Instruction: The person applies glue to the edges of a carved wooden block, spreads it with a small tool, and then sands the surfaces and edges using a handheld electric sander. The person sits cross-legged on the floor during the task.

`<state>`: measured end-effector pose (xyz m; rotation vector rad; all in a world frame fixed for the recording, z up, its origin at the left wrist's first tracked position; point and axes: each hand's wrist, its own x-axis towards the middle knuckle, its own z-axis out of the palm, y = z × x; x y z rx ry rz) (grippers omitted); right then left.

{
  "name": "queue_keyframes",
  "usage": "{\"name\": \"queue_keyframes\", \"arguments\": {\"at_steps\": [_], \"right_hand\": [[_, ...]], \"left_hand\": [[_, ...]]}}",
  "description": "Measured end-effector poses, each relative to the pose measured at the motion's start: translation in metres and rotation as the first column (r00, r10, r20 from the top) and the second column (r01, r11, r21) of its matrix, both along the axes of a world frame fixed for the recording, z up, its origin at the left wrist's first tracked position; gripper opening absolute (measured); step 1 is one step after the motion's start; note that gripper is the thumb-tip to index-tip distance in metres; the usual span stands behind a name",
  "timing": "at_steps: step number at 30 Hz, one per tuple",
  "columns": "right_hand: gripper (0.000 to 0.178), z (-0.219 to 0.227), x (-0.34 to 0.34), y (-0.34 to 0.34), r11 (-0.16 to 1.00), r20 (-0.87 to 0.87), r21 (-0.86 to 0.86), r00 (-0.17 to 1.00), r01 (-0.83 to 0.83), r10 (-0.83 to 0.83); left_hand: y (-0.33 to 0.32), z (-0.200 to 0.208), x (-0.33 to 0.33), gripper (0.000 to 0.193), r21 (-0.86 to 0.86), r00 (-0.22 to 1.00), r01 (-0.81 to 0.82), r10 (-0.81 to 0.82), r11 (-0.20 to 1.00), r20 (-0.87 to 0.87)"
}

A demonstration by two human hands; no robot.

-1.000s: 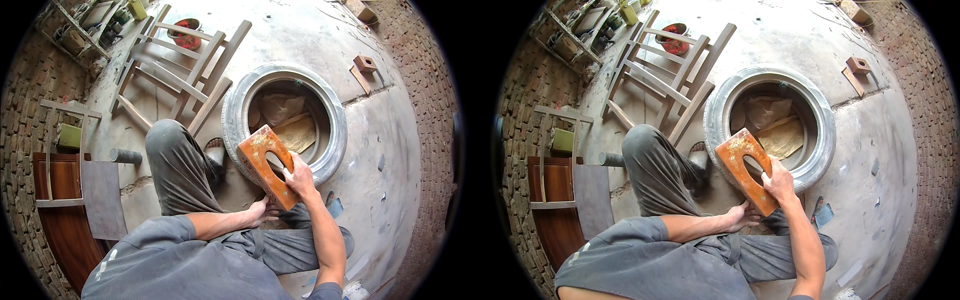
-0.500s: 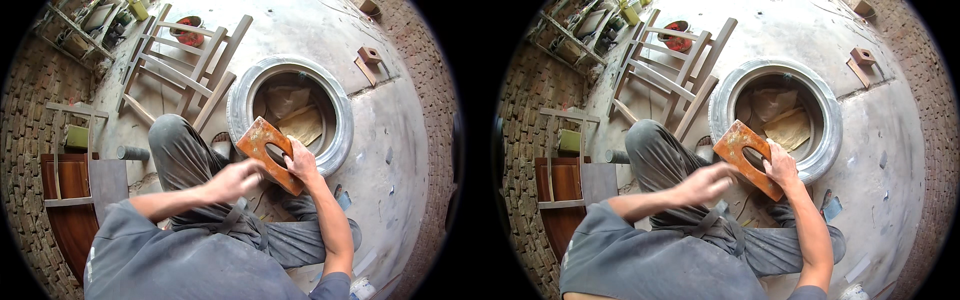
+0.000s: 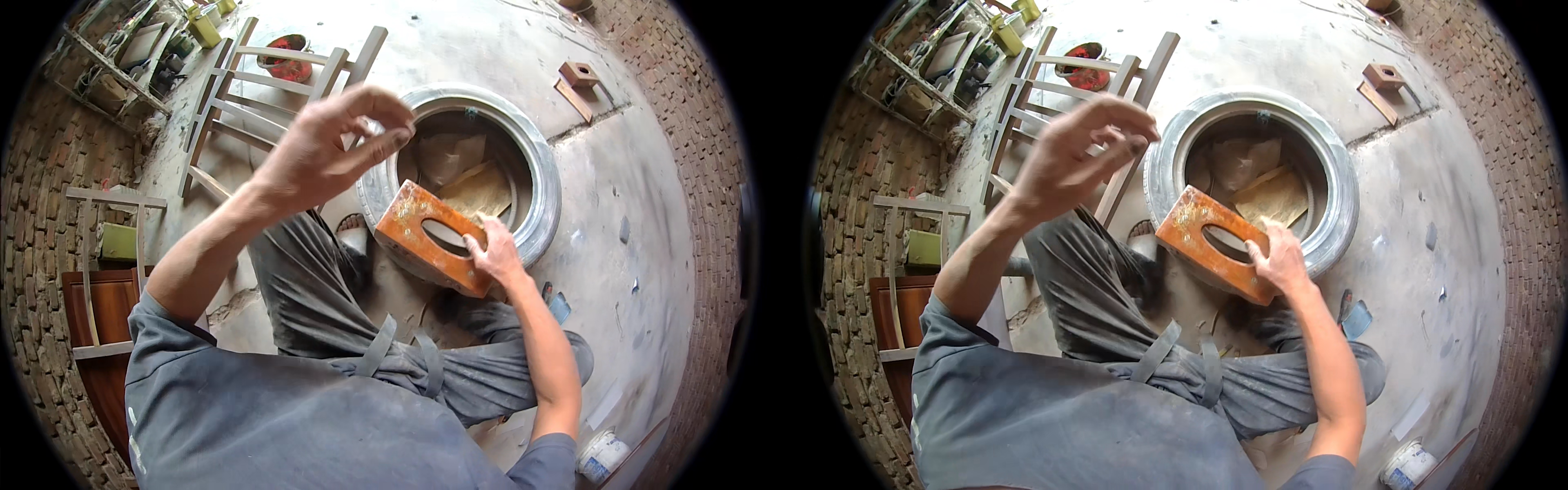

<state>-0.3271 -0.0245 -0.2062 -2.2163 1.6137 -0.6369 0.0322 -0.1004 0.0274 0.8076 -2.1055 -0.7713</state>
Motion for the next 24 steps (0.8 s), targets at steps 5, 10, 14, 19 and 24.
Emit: {"name": "queue_keyframes", "arguments": {"at_steps": [5,10,14,19,24], "right_hand": [[0.047,0.048,-0.023,0.014,0.999,-0.029,-0.053,1.0,0.001,-0.002],[0.039,0.118,-0.008,0.022,0.993,-0.003,-0.12,1.0,-0.01,0.01],[0.039,0.158,-0.04,0.058,0.975,-0.15,-0.21,0.983,0.075,-0.108],[0.04,0.195,-0.053,0.097,0.946,-0.275,-0.298,0.937,0.13,-0.216],[0.037,0.206,-0.071,0.14,0.882,-0.217,-0.355,0.89,0.31,-0.401]], "left_hand": [[0.044,0.071,-0.014,0.059,-0.326,0.923,0.206,-0.294,0.923,-0.25],[0.094,0.086,0.012,0.057,-0.414,0.942,0.12,-0.235,0.902,-0.24],[0.099,0.069,0.016,0.055,-0.408,0.943,0.105,-0.22,0.907,-0.248],[0.114,0.06,0.036,0.053,-0.383,0.967,0.032,-0.125,0.923,-0.22],[0.121,0.052,0.051,0.051,-0.339,0.986,-0.005,-0.051,0.941,-0.157]]}}
